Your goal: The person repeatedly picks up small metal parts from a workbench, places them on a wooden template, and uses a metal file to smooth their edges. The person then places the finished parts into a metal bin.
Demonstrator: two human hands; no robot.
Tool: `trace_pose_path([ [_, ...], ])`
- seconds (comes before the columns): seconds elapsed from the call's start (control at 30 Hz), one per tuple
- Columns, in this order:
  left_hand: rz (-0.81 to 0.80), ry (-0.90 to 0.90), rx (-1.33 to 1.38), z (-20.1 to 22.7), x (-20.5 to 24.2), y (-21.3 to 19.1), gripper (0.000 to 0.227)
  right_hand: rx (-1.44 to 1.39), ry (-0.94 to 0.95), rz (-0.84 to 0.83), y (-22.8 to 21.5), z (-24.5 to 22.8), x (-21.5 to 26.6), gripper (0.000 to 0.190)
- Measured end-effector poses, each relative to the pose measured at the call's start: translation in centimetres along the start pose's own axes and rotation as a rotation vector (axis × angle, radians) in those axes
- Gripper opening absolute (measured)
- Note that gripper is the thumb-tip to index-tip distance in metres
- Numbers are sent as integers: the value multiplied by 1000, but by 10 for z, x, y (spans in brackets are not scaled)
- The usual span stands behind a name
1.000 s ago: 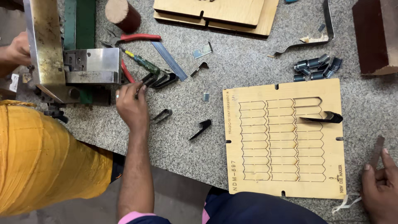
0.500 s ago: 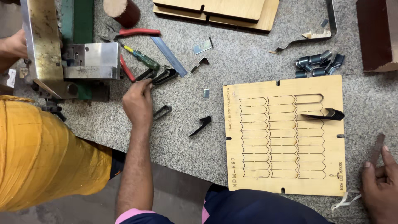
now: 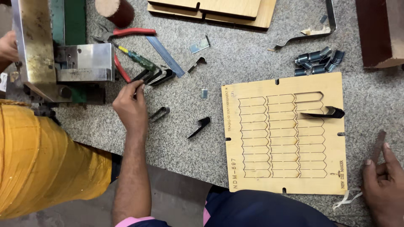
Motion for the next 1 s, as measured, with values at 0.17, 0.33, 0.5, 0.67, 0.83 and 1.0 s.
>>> trace_pose_path([
  [0.17, 69, -121, 145, 8, -5, -7, 11, 61, -55, 36, -4, 1, 2, 56],
  [0.33, 2, -127, 245, 71, 19, -14, 13, 280, -198, 92, -9, 8, 2, 53],
  [0.5, -285, 266, 452, 200, 83, 27, 12, 249, -199, 163, -13, 16, 4, 51],
  [0.67, -344, 350, 369, 230, 94, 60, 15, 215, -249, 177, -18, 0, 4, 49],
  [0.83, -312, 365, 340, 230, 98, 66, 29, 242, -207, 163, -17, -1, 2, 51],
  [1.0, -274, 387, 326, 224, 97, 70, 29, 215, -219, 159, -17, 1, 3, 48],
])
Point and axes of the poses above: each hand's wrist, its own x-axis away from the middle knuckle, its own y-axis out of the palm, z = x × y, the point moved 9 cm from there along -x, towards the middle knuckle, and after that the axes turned 2 degrees about -y, right-handed, at the moved point
